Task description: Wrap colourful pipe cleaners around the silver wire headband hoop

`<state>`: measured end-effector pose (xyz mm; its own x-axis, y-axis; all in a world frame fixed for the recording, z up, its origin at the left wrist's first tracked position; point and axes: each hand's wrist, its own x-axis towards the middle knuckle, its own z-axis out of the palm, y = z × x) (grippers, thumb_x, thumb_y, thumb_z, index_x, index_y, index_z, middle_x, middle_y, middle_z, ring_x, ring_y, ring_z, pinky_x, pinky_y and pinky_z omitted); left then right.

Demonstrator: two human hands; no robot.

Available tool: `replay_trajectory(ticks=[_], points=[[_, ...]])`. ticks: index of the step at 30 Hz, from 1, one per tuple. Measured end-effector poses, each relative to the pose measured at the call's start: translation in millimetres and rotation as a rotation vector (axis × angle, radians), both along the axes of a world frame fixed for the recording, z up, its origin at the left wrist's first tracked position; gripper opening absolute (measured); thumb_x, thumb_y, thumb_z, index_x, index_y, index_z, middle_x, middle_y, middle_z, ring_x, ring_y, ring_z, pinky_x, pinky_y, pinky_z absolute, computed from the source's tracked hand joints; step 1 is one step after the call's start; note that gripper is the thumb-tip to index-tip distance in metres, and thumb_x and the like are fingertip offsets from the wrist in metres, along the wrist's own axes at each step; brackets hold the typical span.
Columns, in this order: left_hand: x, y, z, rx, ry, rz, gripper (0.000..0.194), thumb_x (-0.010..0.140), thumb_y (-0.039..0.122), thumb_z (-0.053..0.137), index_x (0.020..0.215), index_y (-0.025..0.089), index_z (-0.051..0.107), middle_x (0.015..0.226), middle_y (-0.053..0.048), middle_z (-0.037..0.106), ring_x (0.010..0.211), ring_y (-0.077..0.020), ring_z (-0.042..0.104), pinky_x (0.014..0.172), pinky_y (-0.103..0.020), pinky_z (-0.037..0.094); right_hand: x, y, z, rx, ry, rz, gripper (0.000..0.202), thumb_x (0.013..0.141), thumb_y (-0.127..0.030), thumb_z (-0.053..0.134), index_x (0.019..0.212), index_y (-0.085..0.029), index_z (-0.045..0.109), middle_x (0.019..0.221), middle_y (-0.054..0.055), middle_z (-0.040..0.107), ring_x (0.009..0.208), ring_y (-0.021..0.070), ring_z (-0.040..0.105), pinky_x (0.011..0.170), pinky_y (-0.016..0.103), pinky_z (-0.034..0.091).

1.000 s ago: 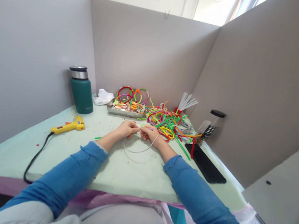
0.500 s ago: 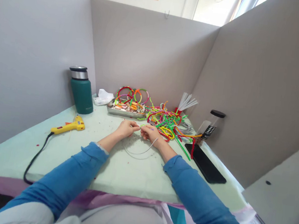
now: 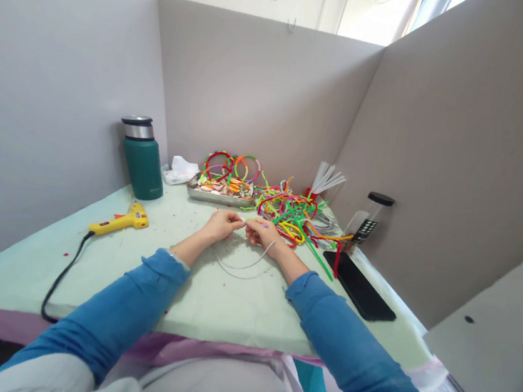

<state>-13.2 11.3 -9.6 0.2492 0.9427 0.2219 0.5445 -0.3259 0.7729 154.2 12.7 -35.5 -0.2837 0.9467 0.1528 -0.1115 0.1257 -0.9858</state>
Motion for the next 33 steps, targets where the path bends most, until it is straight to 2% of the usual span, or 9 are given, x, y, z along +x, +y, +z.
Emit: replay_trajectory(ticks=[17,26,33], points=[[-0.5,-2.6,3.3,0.017,0.002,0.047,0.028,0.073,0.042,0.064,0.076,0.015,0.07,0.037,0.005,0.047,0.037,-0.0093,0.041,0.047,-0.022,0.032,-0.7,4.4,-3.5,0.006,-0.01,0.001,0.033,0.067,-0.046,0.068,0.065,-0.015,0.058,0.053,-0.001,0.059,0.037,0.0069,0.047,0.036,0.02,0.032],[2.5,-6.6,7.7,0.021,0.02,0.073,0.027,0.074,0.039,0.065,0.08,0.014,0.074,0.036,0.005,0.046,0.038,-0.0096,0.042,0.047,-0.023,0.032,-1.1,6.5,-5.6,0.006,0.004,0.005,0.032,0.067,-0.046,0.069,0.066,-0.015,0.059,0.053,-0.001,0.059,0.038,0.0069,0.047,0.036,0.02,0.032],[0.5,-5.6,6.2,-0.015,-0.022,0.045,0.03,0.072,0.043,0.065,0.072,0.014,0.07,0.036,0.006,0.044,0.036,-0.0077,0.037,0.044,-0.022,0.028,-0.4,4.0,-3.0,0.006,-0.002,0.013,0.031,0.067,-0.044,0.068,0.064,-0.015,0.059,0.052,-0.001,0.058,0.037,0.0069,0.047,0.037,0.02,0.032]])
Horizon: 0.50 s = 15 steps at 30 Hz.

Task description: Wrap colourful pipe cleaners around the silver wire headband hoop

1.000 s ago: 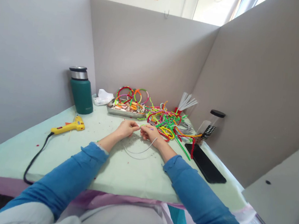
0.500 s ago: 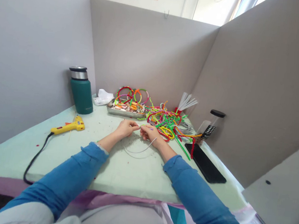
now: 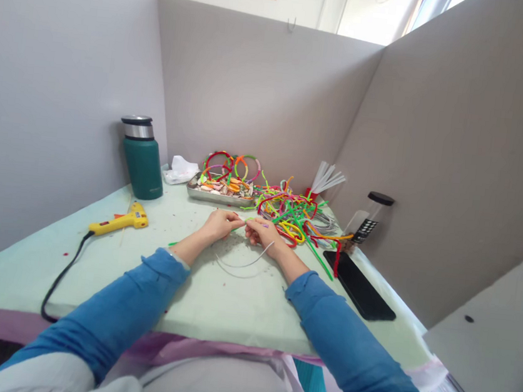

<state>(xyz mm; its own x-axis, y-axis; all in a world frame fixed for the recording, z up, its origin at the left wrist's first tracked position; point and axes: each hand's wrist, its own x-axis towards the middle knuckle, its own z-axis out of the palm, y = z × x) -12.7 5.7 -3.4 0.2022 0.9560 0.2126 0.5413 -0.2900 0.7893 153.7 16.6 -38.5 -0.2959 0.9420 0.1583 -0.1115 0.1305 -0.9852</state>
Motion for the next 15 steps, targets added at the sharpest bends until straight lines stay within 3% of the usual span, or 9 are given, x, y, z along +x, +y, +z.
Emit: replay_trajectory(ticks=[5,15], points=[[1.0,-0.4,-2.2,-0.111,-0.11,-0.048,0.034,0.07,0.048,0.066,0.067,0.014,0.063,0.038,0.006,0.044,0.035,-0.0071,0.038,0.04,-0.021,0.027,0.7,-1.1,0.5,-0.009,-0.013,-0.001,0.028,0.068,-0.042,0.067,0.064,-0.015,0.06,0.052,-0.001,0.059,0.037,0.0069,0.047,0.037,0.02,0.032],[0.6,1.5,-4.1,-0.161,-0.16,-0.085,0.038,0.067,0.05,0.068,0.062,0.014,0.057,0.037,0.005,0.043,0.036,-0.0072,0.037,0.04,-0.021,0.025,1.1,3.1,-3.0,-0.002,-0.003,0.023,0.027,0.068,-0.041,0.067,0.065,-0.015,0.06,0.052,-0.001,0.058,0.037,0.0072,0.047,0.037,0.02,0.032]])
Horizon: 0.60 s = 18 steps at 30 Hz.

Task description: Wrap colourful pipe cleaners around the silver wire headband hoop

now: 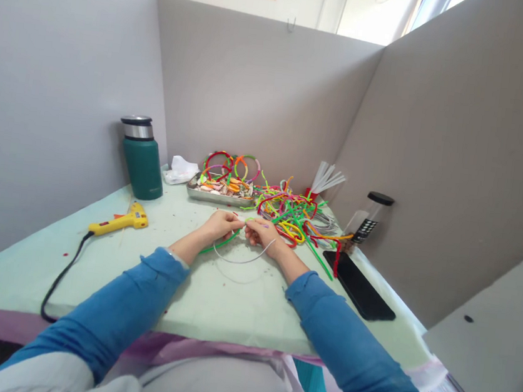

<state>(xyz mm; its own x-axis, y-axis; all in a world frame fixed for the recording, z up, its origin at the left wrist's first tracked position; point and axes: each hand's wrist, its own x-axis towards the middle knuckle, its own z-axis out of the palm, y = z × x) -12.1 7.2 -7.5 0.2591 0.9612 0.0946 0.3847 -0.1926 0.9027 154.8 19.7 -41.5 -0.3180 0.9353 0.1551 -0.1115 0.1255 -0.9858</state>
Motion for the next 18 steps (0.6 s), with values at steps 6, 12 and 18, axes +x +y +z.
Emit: replay_trajectory(ticks=[6,12,18], points=[[0.1,-1.6,0.0,-0.035,-0.03,-0.01,0.041,0.063,0.053,0.07,0.061,0.014,0.057,0.037,0.006,0.04,0.036,-0.0058,0.032,0.04,-0.021,0.021,0.4,-0.1,-1.2,0.006,0.003,-0.001,0.027,0.068,-0.041,0.067,0.064,-0.015,0.061,0.052,-0.001,0.059,0.038,0.0073,0.047,0.037,0.02,0.032],[0.9,-5.3,2.0,-0.063,-0.064,-0.043,0.04,0.065,0.052,0.07,0.065,0.013,0.059,0.04,0.005,0.044,0.037,-0.0059,0.035,0.041,-0.021,0.023,0.2,1.0,-3.0,0.017,0.017,0.0,0.027,0.069,-0.041,0.066,0.065,-0.015,0.06,0.053,-0.001,0.059,0.038,0.0075,0.047,0.038,0.021,0.032],[1.3,-3.8,2.4,-0.055,-0.071,-0.059,0.027,0.069,0.038,0.068,0.069,0.012,0.06,0.043,0.004,0.048,0.039,-0.0065,0.039,0.041,-0.02,0.027,0.0,0.7,-0.9,-0.009,0.035,-0.016,0.029,0.067,-0.043,0.067,0.065,-0.015,0.06,0.052,-0.001,0.059,0.037,0.0072,0.048,0.036,0.02,0.031]])
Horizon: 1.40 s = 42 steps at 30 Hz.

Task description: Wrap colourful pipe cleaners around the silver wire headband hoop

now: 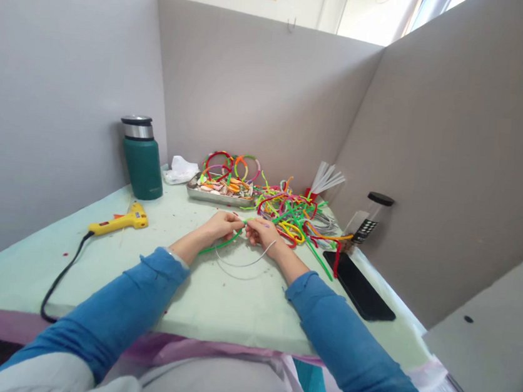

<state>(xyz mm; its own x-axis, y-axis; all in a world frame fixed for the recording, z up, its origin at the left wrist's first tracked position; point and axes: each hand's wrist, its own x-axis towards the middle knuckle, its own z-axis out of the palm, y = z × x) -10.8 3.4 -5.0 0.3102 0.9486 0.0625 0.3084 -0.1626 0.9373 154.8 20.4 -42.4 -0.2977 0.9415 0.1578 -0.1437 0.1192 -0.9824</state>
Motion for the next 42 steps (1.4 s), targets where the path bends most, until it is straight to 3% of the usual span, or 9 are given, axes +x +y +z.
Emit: replay_trajectory(ticks=[4,7,19,27,36,42], points=[[1.3,2.7,-0.9,-0.005,0.023,0.008,0.009,0.071,0.02,0.06,0.075,0.012,0.061,0.041,0.005,0.046,0.037,-0.0072,0.039,0.04,-0.02,0.028,-0.3,-0.1,1.1,-0.014,0.014,-0.009,0.029,0.066,-0.043,0.068,0.064,-0.015,0.06,0.052,-0.001,0.059,0.036,0.0072,0.047,0.035,0.02,0.031],[1.0,5.2,-3.5,0.027,0.044,-0.022,0.006,0.071,0.016,0.057,0.075,0.013,0.06,0.041,0.006,0.046,0.035,-0.0071,0.037,0.04,-0.02,0.028,-0.2,-0.6,1.2,-0.006,0.014,0.005,0.028,0.066,-0.042,0.068,0.064,-0.015,0.06,0.052,-0.001,0.059,0.036,0.0073,0.048,0.035,0.02,0.032],[-2.9,10.8,-11.4,0.218,0.216,0.048,0.014,0.067,0.018,0.054,0.079,0.015,0.062,0.041,0.008,0.045,0.039,-0.0082,0.04,0.043,-0.019,0.031,0.2,-1.6,2.4,-0.001,0.001,0.033,0.028,0.067,-0.041,0.067,0.065,-0.014,0.06,0.052,-0.001,0.059,0.037,0.0073,0.048,0.037,0.02,0.032],[-3.8,14.5,-15.4,0.422,0.285,0.05,0.021,0.07,0.033,0.061,0.079,0.014,0.067,0.055,0.004,0.057,0.054,-0.0104,0.049,0.055,-0.02,0.039,0.9,0.6,0.6,-0.013,0.0,0.023,0.028,0.068,-0.041,0.066,0.065,-0.014,0.061,0.051,-0.001,0.059,0.035,0.0072,0.048,0.036,0.02,0.031],[-3.9,14.7,-13.3,0.464,0.316,0.013,0.028,0.073,0.037,0.059,0.083,0.013,0.07,0.069,0.0,0.065,0.064,-0.0127,0.053,0.061,-0.022,0.041,0.3,-0.9,2.2,-0.024,0.022,0.01,0.028,0.067,-0.041,0.067,0.063,-0.014,0.06,0.05,-0.001,0.058,0.035,0.0073,0.048,0.036,0.02,0.03],[-4.8,19.3,-15.6,0.477,0.28,-0.046,0.031,0.074,0.038,0.057,0.085,0.014,0.072,0.082,-0.003,0.07,0.078,-0.0169,0.059,0.075,-0.026,0.044,0.8,-0.2,1.9,-0.033,0.033,0.0,0.03,0.066,-0.042,0.069,0.064,-0.015,0.058,0.05,-0.001,0.058,0.035,0.0074,0.047,0.036,0.02,0.031]])
